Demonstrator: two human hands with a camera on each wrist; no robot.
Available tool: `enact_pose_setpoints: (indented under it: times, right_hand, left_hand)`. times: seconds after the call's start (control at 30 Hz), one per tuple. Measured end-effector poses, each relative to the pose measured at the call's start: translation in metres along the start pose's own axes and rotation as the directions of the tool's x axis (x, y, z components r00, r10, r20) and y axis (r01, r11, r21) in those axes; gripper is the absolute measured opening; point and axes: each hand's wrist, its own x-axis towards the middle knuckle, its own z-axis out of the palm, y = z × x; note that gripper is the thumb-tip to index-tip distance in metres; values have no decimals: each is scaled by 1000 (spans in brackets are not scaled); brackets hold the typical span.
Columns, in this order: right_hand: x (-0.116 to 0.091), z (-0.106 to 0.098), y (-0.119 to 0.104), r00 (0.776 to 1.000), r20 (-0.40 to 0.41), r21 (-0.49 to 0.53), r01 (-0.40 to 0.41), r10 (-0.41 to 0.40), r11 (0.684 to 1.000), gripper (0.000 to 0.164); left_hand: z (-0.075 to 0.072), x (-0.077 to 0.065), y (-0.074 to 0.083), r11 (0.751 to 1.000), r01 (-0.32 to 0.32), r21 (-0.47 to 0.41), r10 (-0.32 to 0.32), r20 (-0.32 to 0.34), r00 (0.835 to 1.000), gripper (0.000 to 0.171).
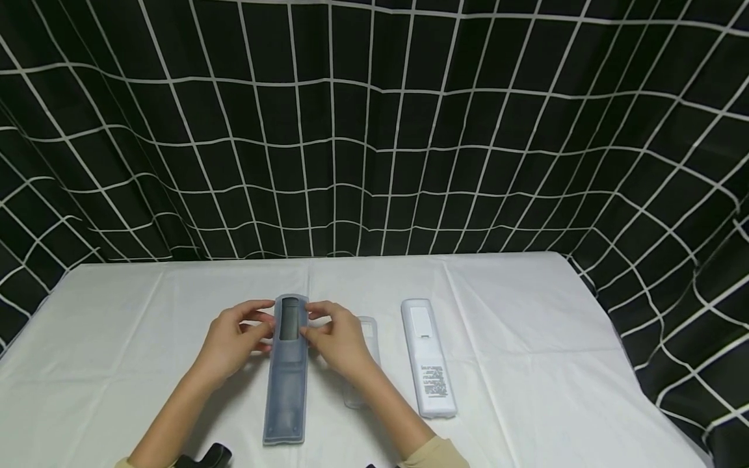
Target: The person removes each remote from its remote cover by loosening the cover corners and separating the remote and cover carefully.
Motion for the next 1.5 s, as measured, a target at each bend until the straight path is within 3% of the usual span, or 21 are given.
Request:
enact_pose_setpoints:
  times: [0.37,0.73,1.5]
  right_hand:
    - [-4,-4,-7,999,40,46,21,-23,999,35]
    - [-7,-11,-14,997,70,46,30,-33,998,53]
    - [-10,-17,-33,990,4,10,141,-141,990,48]
  left_hand:
    - [-5,-1,7,1000,-9,-10,9,54,998,46]
    - [-6,-6,18,999,-51,-8,51,81,995,48]
    - [-9,-13,43,989,-147,35,147,6,989,40]
